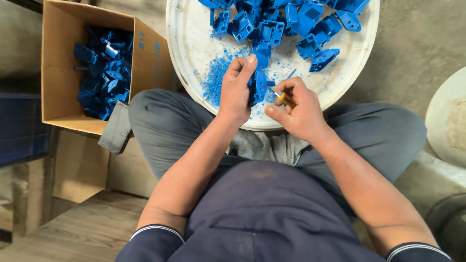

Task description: The person uses a small yellow tool to remove excess plastic from various blue molded plastic parts while sitting on the floor.

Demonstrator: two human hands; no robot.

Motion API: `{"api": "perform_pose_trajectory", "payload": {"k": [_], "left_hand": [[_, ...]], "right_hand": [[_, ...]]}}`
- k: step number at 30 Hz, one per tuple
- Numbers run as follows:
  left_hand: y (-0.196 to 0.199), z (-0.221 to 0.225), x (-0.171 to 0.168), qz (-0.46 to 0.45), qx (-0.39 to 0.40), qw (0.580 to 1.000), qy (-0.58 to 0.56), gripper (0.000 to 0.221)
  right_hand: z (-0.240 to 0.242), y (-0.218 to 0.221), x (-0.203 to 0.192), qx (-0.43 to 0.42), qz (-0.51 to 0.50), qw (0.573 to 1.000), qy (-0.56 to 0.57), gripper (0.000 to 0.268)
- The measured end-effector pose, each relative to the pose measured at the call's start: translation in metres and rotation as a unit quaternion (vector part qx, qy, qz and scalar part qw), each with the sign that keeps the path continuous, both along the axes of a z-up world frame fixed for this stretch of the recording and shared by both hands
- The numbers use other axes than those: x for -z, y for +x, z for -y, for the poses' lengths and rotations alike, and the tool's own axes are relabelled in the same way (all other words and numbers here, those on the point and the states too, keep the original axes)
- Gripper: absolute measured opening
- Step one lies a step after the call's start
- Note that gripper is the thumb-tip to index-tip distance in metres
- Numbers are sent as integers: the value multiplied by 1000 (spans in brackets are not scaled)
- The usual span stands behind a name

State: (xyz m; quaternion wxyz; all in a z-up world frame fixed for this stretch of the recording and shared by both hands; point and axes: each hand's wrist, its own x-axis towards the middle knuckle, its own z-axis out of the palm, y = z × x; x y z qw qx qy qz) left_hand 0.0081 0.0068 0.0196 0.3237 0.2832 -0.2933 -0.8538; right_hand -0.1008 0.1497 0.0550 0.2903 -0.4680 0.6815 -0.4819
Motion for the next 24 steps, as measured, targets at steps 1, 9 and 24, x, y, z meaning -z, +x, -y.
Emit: {"api": "perform_pose_trajectory", "payload": {"k": [1, 9, 24], "left_hand": [[1, 0, -2, 18, 8, 1000, -6, 25], [31, 5, -17, 94, 84, 979, -159, 27], [51, 22, -17, 225, -13, 908, -354, 60]], "right_hand": [[1, 1, -5, -1, -39, 999, -4, 47], [10, 10, -13, 35, 22, 999, 1, 46], [44, 36, -58, -68, -384, 914, 113, 51]]}}
